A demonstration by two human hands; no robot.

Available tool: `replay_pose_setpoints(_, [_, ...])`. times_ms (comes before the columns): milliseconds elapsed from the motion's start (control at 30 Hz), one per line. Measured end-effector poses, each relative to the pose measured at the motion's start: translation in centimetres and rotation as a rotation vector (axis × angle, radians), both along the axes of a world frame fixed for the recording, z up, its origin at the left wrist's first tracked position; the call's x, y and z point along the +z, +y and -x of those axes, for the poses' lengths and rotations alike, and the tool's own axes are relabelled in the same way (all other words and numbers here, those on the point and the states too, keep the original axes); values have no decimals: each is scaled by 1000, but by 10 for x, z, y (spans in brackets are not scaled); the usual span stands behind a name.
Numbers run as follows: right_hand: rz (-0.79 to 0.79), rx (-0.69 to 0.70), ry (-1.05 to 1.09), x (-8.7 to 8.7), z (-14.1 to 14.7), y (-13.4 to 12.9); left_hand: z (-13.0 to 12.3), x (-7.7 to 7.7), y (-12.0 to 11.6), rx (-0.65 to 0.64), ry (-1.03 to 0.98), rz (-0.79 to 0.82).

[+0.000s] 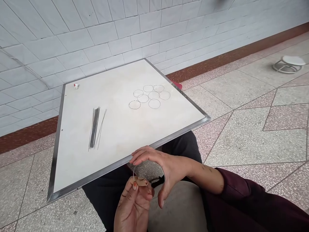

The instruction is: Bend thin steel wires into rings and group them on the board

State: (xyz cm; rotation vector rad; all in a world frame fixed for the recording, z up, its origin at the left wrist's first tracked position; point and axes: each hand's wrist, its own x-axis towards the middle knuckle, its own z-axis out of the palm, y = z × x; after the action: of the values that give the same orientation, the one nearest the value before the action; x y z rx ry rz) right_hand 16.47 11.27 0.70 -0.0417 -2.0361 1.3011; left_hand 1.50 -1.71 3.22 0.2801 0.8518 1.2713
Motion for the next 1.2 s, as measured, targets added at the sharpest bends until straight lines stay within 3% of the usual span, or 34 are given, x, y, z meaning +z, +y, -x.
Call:
replay_pose_setpoints(567, [91,-5,-32,4,-10,-2,0,-5,-2,-7,42,26])
replay_pose_setpoints(967, [799,169,-122,-8,-13,-12,5,-4,-1,212,71,7])
replay_pose_setpoints(1200, [929,186,-53,-6,-9,-12,4,3,1,223,63,-1])
